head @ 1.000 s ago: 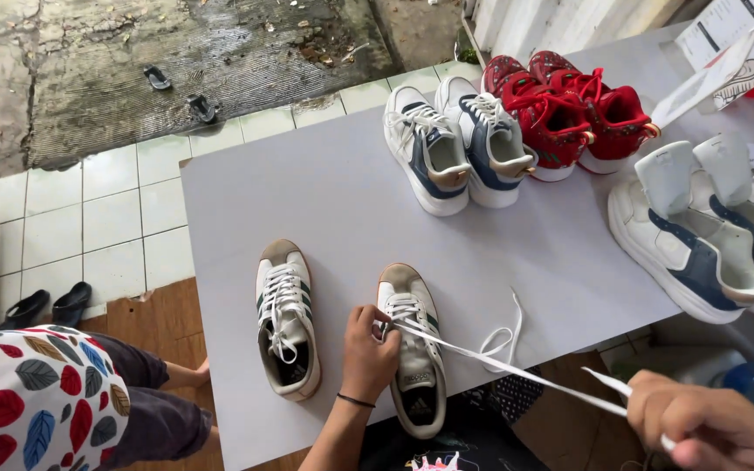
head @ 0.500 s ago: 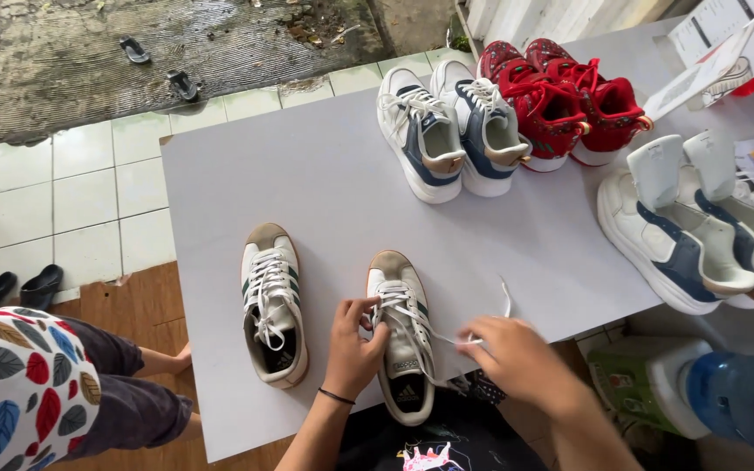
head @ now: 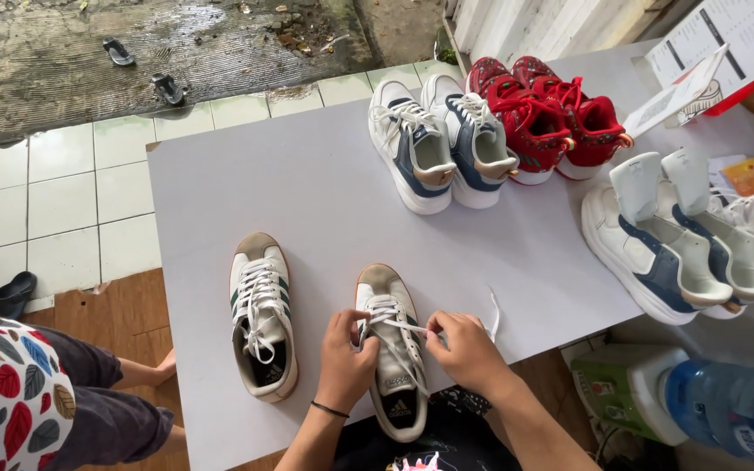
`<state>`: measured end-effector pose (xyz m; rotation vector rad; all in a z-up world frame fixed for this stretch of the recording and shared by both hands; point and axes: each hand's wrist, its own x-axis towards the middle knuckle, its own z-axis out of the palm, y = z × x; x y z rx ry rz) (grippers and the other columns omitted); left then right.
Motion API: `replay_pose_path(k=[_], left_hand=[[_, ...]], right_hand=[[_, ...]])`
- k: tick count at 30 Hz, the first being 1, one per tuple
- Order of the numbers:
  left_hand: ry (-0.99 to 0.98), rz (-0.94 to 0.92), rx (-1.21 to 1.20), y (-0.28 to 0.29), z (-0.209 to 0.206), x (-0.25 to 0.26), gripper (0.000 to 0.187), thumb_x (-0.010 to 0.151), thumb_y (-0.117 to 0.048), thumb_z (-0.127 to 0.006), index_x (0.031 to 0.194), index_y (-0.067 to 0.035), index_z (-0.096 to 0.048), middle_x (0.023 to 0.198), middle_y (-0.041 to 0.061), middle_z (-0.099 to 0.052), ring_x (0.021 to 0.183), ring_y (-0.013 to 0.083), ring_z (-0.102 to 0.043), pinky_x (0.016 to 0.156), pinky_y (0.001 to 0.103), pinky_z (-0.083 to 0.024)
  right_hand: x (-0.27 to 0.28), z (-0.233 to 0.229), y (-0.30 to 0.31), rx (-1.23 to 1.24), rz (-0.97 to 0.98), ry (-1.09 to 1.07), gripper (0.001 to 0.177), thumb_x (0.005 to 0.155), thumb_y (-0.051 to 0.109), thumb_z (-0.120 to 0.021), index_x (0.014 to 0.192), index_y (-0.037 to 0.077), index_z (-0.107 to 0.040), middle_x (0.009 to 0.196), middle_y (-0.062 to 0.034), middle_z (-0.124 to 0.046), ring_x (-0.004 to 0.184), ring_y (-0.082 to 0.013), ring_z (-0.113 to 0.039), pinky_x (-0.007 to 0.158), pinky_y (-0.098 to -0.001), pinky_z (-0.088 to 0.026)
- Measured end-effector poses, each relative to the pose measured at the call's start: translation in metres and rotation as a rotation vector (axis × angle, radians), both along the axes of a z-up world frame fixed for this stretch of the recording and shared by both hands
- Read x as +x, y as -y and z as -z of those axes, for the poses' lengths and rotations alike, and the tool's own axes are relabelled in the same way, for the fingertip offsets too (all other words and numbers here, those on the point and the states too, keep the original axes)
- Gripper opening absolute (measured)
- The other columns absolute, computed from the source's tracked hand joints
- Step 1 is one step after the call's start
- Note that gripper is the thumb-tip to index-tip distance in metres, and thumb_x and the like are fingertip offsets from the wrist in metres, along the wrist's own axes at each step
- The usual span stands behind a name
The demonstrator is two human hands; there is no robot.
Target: The person is lacing a pair of white sneakers with green stripes on a white workbench.
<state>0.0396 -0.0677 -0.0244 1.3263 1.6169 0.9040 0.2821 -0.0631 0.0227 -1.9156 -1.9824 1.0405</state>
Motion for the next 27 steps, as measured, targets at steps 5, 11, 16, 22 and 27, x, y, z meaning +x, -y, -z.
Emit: replay_pose_path(k=[5,11,16,22,27], left_hand=[[0.008,-0.015,0.015,0.000,-0.001,0.003,0.033,0.082,-0.016,-0.066,0.113,-0.017,-0.078,0.090,0.000,-0.054,0.081,0.0191,-0.054,0.079,0.038,-0.050],[-0.204,0.222,0.288,-0.016,-0.033,0.003,0.046,0.092,-0.027,-0.078,0.137,-0.018,-0.073,0.127,0.010,-0.066,0.120,0.0303,-0.059,0.107,0.047,-0.053],[-0.131,0.718,0.678,-0.042,-0.049,0.012,0.025,0.104,-0.030,-0.090,0.123,-0.018,-0.080,0.104,0.000,-0.078,0.097,0.0262,-0.075,0.101,0.042,-0.052],[0.234,0.096,0.337,-0.053,-0.022,0.003,0.023,0.098,0.001,-0.081,0.109,-0.019,-0.081,0.092,-0.004,-0.092,0.087,0.0119,-0.090,0.089,0.031,-0.068],[0.335,-0.234,0.077,-0.070,-0.020,-0.029,0.011,0.108,-0.021,-0.076,0.111,-0.011,-0.081,0.094,0.004,-0.084,0.084,0.0139,-0.076,0.078,0.029,-0.063]], right_hand=[[-0.006,-0.051,-0.006,-0.241,0.078,-0.080,0.019,0.109,0.033,-0.064,0.100,0.021,-0.076,0.090,0.0064,-0.083,0.078,-0.0121,-0.065,0.078,-0.0321,-0.050],[0.006,-0.066,-0.007,-0.362,0.082,-0.141,0.033,0.117,0.041,-0.070,0.096,0.017,-0.079,0.071,0.0051,-0.054,0.066,-0.0103,-0.046,0.069,-0.0312,-0.037],[0.022,-0.069,-0.001,-0.273,0.127,-0.546,0.033,0.117,0.029,-0.073,0.094,0.007,-0.081,0.070,0.0031,-0.047,0.062,-0.0109,-0.040,0.059,-0.0298,-0.033],[0.070,-0.088,0.016,-0.224,0.052,-0.597,0.036,0.115,0.030,-0.073,0.094,0.003,-0.082,0.075,-0.0001,-0.056,0.069,-0.0145,-0.050,0.067,-0.0325,-0.043],[0.129,-0.081,0.047,-0.241,0.233,-0.731,0.038,0.112,0.026,-0.073,0.100,-0.007,-0.087,0.081,-0.0128,-0.071,0.073,-0.0204,-0.063,0.070,-0.0335,-0.052]])
